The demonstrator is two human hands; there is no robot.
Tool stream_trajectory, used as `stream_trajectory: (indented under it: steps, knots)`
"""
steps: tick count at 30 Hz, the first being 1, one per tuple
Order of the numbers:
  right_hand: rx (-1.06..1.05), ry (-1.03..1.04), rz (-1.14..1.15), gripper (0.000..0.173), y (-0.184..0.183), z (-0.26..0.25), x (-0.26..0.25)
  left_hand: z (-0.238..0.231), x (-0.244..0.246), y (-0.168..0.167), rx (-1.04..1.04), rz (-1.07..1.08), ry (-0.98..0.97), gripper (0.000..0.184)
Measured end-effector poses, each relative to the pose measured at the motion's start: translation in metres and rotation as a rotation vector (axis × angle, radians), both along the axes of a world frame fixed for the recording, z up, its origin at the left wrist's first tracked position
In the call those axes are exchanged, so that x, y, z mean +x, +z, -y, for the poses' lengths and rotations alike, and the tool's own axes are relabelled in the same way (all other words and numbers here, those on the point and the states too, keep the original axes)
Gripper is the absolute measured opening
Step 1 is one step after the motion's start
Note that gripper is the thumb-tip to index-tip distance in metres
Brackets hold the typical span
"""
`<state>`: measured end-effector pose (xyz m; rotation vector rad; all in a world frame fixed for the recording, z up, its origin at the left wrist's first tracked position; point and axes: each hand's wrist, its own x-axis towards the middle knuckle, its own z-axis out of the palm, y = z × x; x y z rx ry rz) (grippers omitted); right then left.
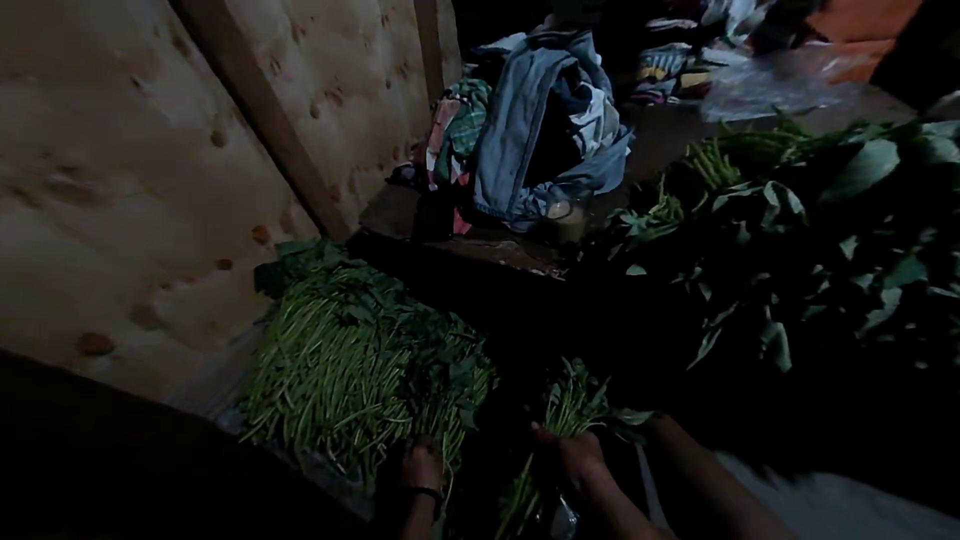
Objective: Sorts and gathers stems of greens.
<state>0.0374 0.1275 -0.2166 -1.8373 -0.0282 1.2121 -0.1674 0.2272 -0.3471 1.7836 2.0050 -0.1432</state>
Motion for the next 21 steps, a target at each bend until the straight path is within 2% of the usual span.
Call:
stream_trajectory:
  steps: [3, 7, 9, 11, 14, 18, 21]
  knots:
    - [0.015, 0.011, 0.004, 0.049, -0.001, 0.001, -0.001, 0.008, -0.009, 0.025, 0.075, 0.271, 0.056, 0.032]
    - [0.017, 0.068, 0.007, 0.051, 0.002, 0.005, -0.005, 0.041, -0.014, 0.057, 0.154, 0.807, 0.174, 0.031]
    - [0.003, 0.111, 0.023, 0.053, 0.004, 0.007, -0.007, 0.06, -0.012, 0.071, 0.224, 0.93, 0.188, 0.032]
    - [0.025, 0.15, 0.025, 0.051, 0.008, 0.01, -0.009, 0.075, -0.007, 0.081, 0.33, 0.945, 0.168, 0.031]
    - [0.095, 0.187, 0.003, 0.042, 0.012, 0.015, -0.012, 0.096, 0.003, 0.096, 0.515, 0.835, 0.036, 0.026]
    - [0.197, 0.212, -0.05, 0.039, 0.013, 0.019, -0.017, 0.113, 0.019, 0.092, 0.854, 0.704, -0.187, 0.015]
    - [0.214, 0.208, -0.063, 0.035, 0.017, 0.019, -0.02, 0.122, 0.026, 0.09, 0.935, 0.699, -0.293, 0.012]
